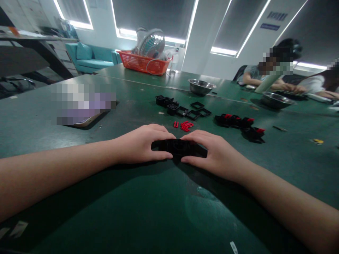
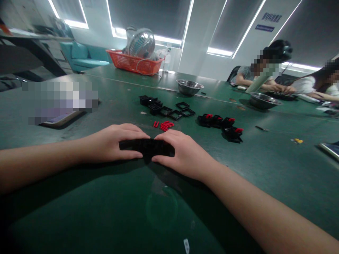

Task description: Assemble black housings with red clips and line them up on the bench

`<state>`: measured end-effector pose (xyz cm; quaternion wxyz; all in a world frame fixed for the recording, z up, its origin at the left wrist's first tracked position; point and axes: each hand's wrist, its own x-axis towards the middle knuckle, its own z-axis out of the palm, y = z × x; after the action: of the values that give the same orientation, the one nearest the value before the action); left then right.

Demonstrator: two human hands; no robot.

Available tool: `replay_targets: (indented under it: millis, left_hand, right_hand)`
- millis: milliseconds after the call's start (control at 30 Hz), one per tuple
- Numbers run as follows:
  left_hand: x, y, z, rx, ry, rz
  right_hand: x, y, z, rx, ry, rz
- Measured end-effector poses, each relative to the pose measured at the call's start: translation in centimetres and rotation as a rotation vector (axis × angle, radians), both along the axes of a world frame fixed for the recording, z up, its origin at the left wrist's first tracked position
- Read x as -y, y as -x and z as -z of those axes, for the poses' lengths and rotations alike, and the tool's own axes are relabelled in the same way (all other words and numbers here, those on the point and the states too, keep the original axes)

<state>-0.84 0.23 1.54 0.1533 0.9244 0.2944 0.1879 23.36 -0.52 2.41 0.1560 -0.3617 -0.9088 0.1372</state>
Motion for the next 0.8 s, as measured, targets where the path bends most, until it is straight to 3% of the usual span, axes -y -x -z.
replay_targets:
  millis: [800]
  left_hand:
    - [-0.05, 0.07, 0.08, -0.004, -0.017, 0.001]
  right_hand:
    - [-0.12, -0.07, -0.05, 0.003, -0.009, 0.001]
